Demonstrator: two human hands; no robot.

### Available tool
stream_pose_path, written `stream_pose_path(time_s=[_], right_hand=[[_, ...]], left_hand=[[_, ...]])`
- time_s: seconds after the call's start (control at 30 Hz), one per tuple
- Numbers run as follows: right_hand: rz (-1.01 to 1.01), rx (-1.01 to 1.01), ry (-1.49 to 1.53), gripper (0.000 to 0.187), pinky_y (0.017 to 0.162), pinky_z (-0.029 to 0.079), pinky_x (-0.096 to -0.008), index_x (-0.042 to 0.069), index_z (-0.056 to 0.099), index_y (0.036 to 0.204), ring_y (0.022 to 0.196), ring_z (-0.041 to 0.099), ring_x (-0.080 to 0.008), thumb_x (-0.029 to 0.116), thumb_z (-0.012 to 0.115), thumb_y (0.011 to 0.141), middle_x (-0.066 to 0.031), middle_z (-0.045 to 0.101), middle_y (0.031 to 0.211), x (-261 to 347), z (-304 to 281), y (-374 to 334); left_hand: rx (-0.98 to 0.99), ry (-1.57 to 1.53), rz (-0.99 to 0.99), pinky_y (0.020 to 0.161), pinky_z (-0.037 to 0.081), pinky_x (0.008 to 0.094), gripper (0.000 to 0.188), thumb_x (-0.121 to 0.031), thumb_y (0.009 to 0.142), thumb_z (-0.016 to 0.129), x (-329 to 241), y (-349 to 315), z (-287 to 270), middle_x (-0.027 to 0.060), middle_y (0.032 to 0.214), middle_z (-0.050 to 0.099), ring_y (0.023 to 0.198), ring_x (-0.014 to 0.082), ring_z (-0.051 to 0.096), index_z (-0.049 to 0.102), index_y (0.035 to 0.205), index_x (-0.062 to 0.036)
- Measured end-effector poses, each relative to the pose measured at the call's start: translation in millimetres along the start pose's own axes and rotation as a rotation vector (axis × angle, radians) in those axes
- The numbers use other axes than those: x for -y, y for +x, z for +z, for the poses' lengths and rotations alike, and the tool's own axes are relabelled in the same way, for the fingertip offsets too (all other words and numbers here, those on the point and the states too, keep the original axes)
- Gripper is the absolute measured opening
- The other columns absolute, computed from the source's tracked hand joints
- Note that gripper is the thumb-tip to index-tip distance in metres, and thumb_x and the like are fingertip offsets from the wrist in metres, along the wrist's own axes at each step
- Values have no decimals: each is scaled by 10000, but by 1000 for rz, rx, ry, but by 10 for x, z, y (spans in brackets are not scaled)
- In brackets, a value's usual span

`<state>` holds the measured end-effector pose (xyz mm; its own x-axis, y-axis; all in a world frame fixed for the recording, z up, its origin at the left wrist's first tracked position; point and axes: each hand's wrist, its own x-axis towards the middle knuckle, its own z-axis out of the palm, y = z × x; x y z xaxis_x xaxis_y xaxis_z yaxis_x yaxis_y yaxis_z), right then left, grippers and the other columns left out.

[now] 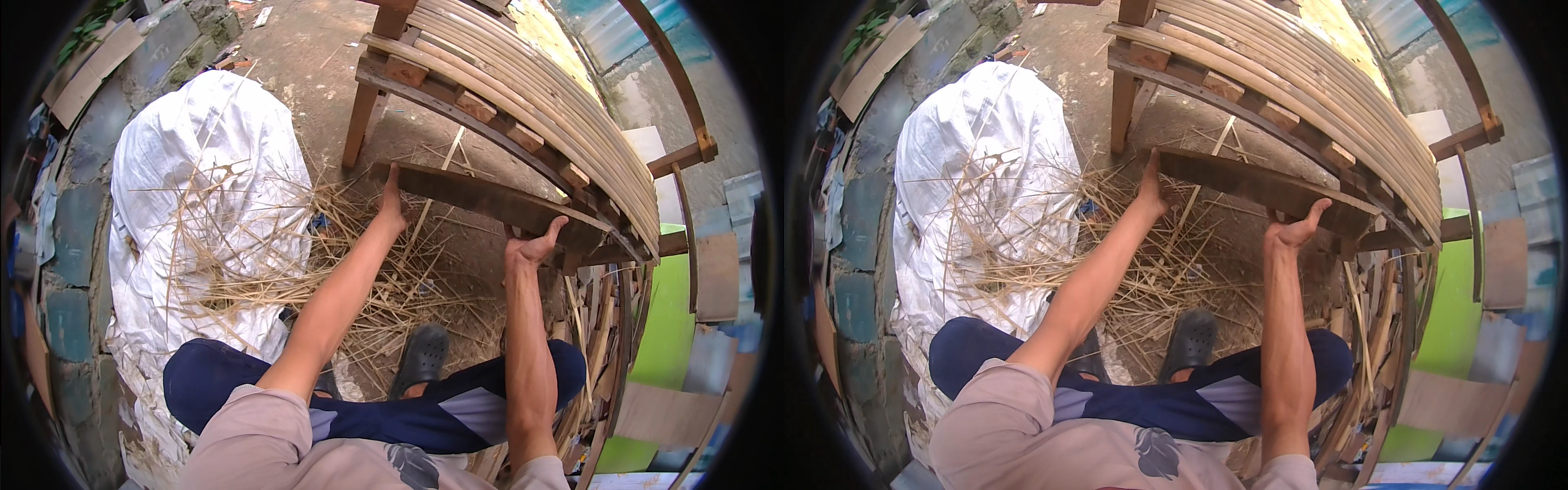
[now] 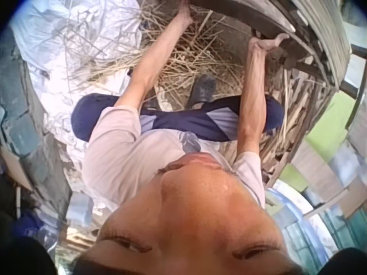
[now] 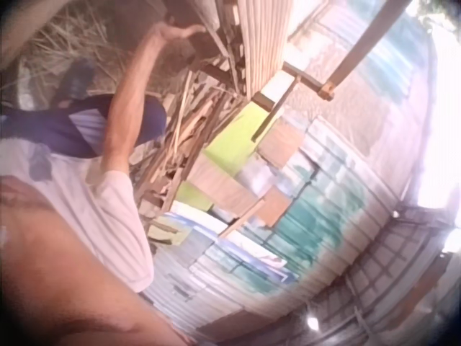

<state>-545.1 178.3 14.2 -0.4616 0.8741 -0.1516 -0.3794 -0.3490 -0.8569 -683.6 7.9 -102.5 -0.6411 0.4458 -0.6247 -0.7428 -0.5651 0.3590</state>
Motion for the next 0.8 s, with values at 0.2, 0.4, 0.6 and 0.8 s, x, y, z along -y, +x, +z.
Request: stream_pose_path(time_s=[0.2,0.4,0.6,0.8], right_hand=[[85,231,3,874,1050,244,-646,195,368,1419,1324,344,-313,794,455,787,-102,396,1436,-181,202,7],[42,372,-109,971,1041,268,-659,165,304,1454,1336,334,-307,838,408,763,-117,351,1463,-223,364,-9],[-6,392,-183,958,1021,340,-640,133,316,1438,1308,372,-293,811,445,773,-125,386,1427,-135,488,4],[-63,402,-194,870,952,461,-576,117,351,1408,1257,443,-294,742,486,819,-137,450,1369,-128,519,33]], left_hand=[[-153,-110,131,944,411,478,621,-498,814,621,-305,534,-310,106,1174,547,1084,261,524,477,1269,-100],[-144,-215,183,907,467,418,431,-396,874,529,-562,830,-560,105,1109,558,1016,263,562,493,1169,-85],[-36,-256,163,837,496,395,389,-414,897,510,-666,994,-779,84,1009,599,959,236,591,525,1118,-93],[27,-153,170,834,484,385,396,-433,915,500,-704,915,-745,67,1031,599,977,218,576,525,1167,-128]])
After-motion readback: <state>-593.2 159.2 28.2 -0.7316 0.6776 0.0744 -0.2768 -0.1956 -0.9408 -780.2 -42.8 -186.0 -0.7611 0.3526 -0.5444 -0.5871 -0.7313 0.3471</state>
